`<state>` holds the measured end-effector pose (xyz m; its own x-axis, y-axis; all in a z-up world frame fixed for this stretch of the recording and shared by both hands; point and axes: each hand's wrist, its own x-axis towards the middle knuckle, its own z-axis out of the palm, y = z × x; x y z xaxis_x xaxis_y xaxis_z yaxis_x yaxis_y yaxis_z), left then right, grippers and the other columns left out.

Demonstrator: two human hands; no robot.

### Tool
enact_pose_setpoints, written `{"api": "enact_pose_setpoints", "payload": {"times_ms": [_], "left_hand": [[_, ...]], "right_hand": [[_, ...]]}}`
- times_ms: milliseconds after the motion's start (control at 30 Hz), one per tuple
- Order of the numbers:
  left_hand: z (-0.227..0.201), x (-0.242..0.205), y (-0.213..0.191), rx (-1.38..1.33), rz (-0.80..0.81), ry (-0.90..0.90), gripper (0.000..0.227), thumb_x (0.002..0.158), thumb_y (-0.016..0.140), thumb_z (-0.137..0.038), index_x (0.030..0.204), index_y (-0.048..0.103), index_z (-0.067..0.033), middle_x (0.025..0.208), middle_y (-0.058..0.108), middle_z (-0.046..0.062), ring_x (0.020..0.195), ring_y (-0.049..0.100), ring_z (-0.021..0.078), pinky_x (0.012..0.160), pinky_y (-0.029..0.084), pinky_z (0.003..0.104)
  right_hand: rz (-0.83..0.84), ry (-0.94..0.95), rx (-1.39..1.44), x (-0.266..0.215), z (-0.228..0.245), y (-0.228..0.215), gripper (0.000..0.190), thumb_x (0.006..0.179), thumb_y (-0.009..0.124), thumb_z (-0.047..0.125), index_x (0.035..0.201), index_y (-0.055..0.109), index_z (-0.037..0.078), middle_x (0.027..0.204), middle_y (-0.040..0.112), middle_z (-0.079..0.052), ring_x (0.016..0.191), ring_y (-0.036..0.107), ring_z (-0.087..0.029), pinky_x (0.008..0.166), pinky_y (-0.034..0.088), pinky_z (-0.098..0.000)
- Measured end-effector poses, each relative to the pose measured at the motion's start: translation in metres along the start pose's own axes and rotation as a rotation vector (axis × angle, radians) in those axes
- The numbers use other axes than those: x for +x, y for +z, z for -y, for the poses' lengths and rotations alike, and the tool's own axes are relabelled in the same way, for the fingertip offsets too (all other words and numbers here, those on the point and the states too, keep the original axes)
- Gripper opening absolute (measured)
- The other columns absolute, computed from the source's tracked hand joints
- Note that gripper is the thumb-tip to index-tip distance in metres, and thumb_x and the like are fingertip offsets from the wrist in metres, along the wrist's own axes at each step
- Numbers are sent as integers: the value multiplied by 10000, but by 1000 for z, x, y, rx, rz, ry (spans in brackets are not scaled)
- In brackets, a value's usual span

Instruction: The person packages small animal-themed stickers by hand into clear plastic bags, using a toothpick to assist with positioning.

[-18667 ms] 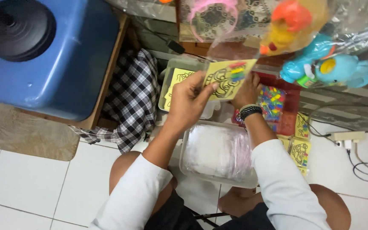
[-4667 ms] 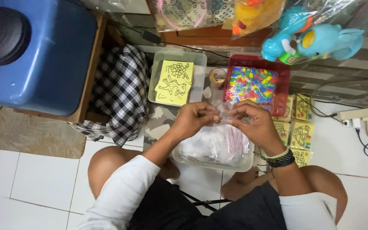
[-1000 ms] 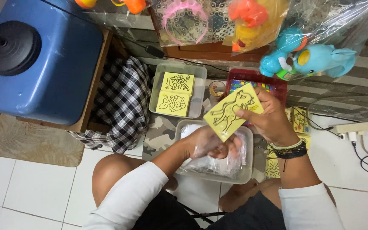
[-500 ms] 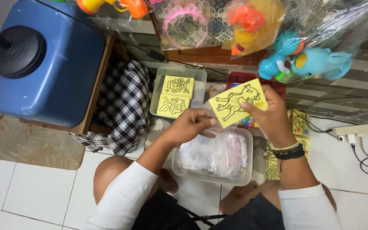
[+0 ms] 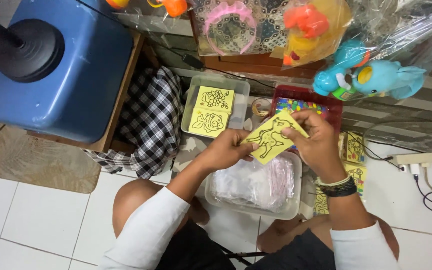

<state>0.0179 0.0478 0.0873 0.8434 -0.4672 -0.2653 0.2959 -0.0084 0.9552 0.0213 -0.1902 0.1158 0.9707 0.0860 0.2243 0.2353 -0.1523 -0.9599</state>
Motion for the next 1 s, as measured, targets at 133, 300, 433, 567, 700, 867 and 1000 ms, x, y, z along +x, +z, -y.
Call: {"api": "enact_pose_setpoints", "payload": {"times_ms": [133,300,433,567,700,867,1000], "left_hand": [[-1,0,-1,37,-4,30,230,953,681,-60,1143,713,66,927,757,229,874,750,237,751,658,349],[-7,-3,-2,104,-24,79,119,946,701,-67,993,736,36,735,725,147,717,692,165,609,615,321],[-21,-8,-1,90,-42,94,129,937,693,-68,1027,744,10,728,722,108,704,670,125,629,606,303],[-27,-8,0,92,-77,117,92,934,709,-74,963,744,6,668,717,118,586,640,127,573,545,267],[-32,-8,2,33,-119,141,82,943,695,-64,941,732,9,652,713,121,542,646,131,557,532,255],[-34,-10,2,83,-34,147,89,917,703,-18,999,701,17,705,690,86,622,623,120,602,530,267],[-25,-10,-1,298,0,112,193,886,676,42,1077,681,63,759,671,121,689,592,190,640,514,329]], "right_hand": [[-97,-9,-63,-4,-1,13,340,846,873,49,1087,643,-18,793,601,-68,727,523,-115,686,431,-255],[20,-235,-262,-7,26,23,80,906,778,74,956,717,59,1186,621,-190,1188,557,-393,1048,361,-533],[117,-280,-266,-5,24,23,68,867,795,94,918,758,69,1257,599,-199,1275,526,-422,1084,332,-552],[169,-152,-178,-3,15,17,184,826,839,103,1000,784,71,1261,638,-182,1223,600,-374,1021,429,-476],[161,6,-94,-3,-6,11,173,814,852,78,930,742,13,1099,721,-174,1040,681,-262,864,498,-351],[74,164,81,-7,-21,16,126,863,801,13,954,722,-25,1016,720,-132,875,644,-131,772,542,-261],[59,94,30,0,-14,13,132,865,822,29,960,741,-12,1003,731,-120,904,658,-144,744,543,-251]]}}
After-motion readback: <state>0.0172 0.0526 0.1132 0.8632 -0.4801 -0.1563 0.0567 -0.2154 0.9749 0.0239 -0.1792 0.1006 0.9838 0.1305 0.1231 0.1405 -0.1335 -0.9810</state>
